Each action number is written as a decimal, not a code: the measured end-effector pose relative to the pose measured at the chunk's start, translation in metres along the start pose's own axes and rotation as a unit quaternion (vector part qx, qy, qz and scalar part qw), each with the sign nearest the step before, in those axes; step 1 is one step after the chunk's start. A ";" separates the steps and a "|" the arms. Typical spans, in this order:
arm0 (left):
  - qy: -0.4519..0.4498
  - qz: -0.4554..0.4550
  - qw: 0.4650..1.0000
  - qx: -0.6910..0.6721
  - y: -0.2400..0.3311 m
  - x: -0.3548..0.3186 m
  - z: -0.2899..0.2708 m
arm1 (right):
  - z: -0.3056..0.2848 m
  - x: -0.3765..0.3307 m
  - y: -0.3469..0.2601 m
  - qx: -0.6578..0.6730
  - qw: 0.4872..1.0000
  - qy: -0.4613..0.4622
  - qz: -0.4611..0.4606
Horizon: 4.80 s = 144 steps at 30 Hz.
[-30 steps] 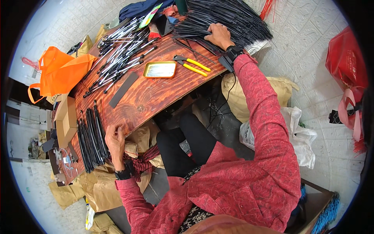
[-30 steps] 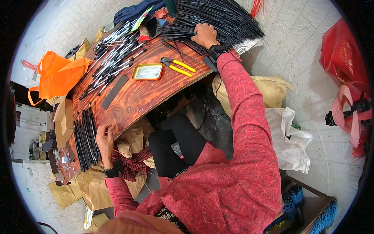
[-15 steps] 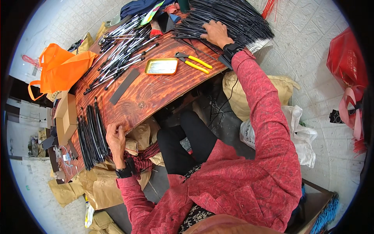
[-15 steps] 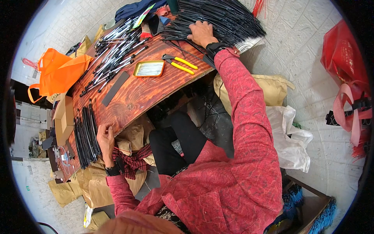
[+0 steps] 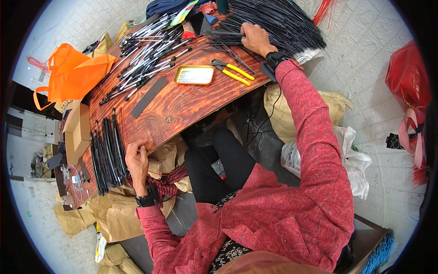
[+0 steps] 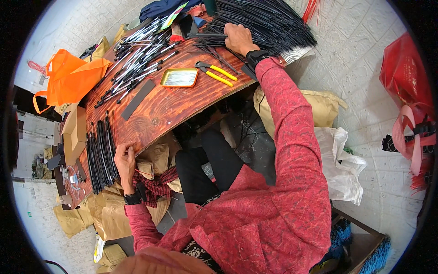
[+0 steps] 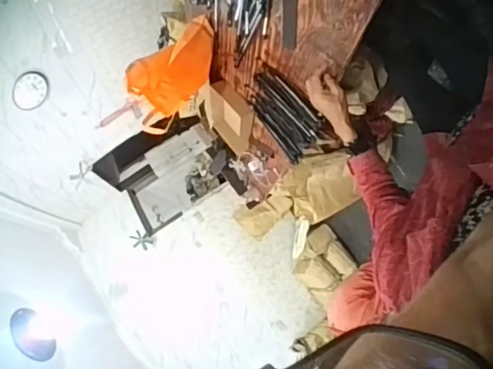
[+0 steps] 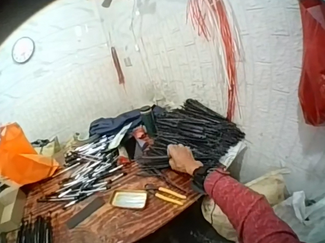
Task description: Bundling groups of black cables together using plastic cable ties and cutting the excess with pliers.
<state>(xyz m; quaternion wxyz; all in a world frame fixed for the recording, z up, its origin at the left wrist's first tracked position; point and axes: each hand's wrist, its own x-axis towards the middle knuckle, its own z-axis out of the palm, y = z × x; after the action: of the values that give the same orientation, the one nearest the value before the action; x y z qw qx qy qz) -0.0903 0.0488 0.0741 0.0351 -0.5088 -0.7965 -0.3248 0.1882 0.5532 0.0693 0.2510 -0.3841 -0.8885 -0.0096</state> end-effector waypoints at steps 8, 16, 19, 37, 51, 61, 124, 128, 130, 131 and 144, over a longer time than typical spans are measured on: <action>-0.017 0.003 1.000 0.013 0.001 0.004 0.004 | -0.006 -0.002 0.001 0.112 0.986 0.122 0.006; 0.020 0.027 0.999 -0.014 0.009 0.009 0.005 | -0.023 0.003 0.009 0.136 0.983 0.123 0.009; 0.015 0.029 0.999 -0.015 0.012 0.008 0.006 | -0.025 0.002 0.003 0.157 0.979 0.132 0.006; -0.001 -0.004 1.000 -0.028 0.015 -0.001 0.000 | -0.020 -0.017 -0.008 0.107 0.980 0.163 -0.023; -0.084 -0.112 0.867 -0.479 0.082 0.037 0.063 | -0.099 -0.087 -0.206 0.316 0.892 0.215 -0.242; 0.081 -0.104 0.685 -0.717 0.072 0.021 0.049 | -0.033 -0.186 -0.317 0.576 0.790 -0.166 -0.130; 0.012 -0.212 0.587 -0.781 0.046 -0.022 0.062 | -0.021 -0.276 -0.311 0.715 0.483 -0.497 0.092; 0.032 -0.223 0.533 -0.816 0.047 -0.022 0.064 | -0.019 -0.271 -0.299 0.728 0.462 -0.500 0.082; 0.049 -0.243 0.565 -0.787 0.059 -0.023 0.060 | -0.025 -0.266 -0.297 0.704 0.541 -0.455 0.065; 0.062 -0.254 0.581 -0.771 0.061 -0.024 0.057 | -0.034 -0.261 -0.299 0.674 0.612 -0.411 0.044; -0.266 -0.271 0.704 -0.600 0.033 -0.055 0.065 | -0.026 -0.240 -0.243 0.354 0.858 -0.371 0.017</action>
<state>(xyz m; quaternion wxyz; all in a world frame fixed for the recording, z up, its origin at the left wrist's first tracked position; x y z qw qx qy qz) -0.0185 0.0509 0.0177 -0.5801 -0.2499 -0.5129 -0.5813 0.1718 0.2136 0.0256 0.0223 -0.2599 -0.8525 0.4531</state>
